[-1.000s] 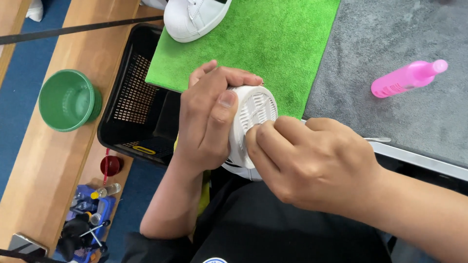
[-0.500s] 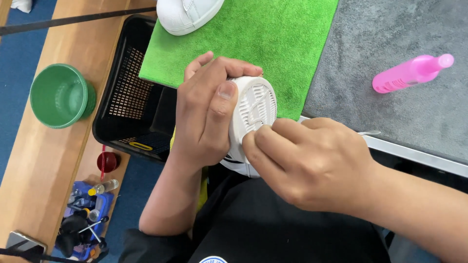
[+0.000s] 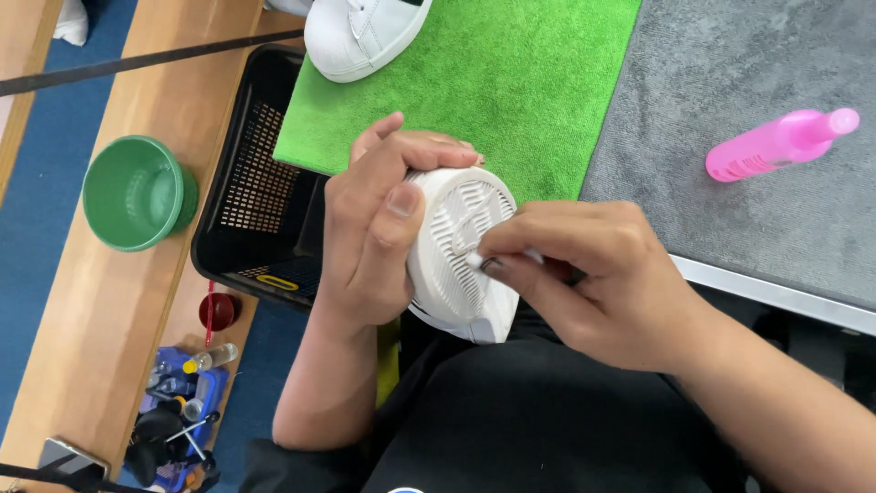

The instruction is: The person applies a pink liquid from a small bottle onto a cotton swab and scrubs the sole of a white sneaker. They repeat this process, reapplying the liquid and scrubbing different areas of the shoe's sole with the swab.

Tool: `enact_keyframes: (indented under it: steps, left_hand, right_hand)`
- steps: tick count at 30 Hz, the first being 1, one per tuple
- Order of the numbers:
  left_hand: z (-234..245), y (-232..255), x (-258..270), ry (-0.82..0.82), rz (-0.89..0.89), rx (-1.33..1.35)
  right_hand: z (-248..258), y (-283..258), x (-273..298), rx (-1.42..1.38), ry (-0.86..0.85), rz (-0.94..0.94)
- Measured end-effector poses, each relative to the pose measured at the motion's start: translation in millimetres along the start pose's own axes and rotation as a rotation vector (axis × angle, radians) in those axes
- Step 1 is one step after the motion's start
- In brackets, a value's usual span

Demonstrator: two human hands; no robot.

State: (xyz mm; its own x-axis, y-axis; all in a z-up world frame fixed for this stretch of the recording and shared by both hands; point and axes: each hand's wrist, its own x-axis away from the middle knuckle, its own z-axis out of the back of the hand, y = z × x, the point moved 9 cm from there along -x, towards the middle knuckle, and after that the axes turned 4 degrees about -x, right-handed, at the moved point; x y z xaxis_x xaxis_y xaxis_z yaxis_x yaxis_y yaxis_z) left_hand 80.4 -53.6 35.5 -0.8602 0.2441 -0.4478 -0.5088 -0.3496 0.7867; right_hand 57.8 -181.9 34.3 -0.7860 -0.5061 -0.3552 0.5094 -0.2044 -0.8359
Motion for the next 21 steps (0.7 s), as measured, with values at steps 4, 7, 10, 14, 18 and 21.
enact_keyframes:
  steps: [4, 7, 10, 14, 18, 21]
  left_hand:
    - [8, -17, 6, 0.031, 0.046, 0.102]
    - [21, -37, 11, 0.075, 0.04, 0.263]
    - [33, -50, 14, 0.111, 0.02, 0.375]
    - [39, -60, 14, 0.116, -0.01, 0.501]
    - [39, -64, 13, 0.102, -0.029, 0.548]
    - [37, -64, 12, 0.097, -0.025, 0.572]
  right_hand:
    - [2, -10, 9, 0.136, 0.056, 0.07]
    - [-6, -13, 15, 0.185, 0.09, 0.13]
    - [-18, -12, 17, 0.256, 0.073, 0.148]
    - [-28, -13, 15, 0.314, 0.084, 0.188]
    - [-36, -20, 10, 0.292, 0.076, 0.25]
    - [-39, -24, 5, 0.329, 0.072, 0.277]
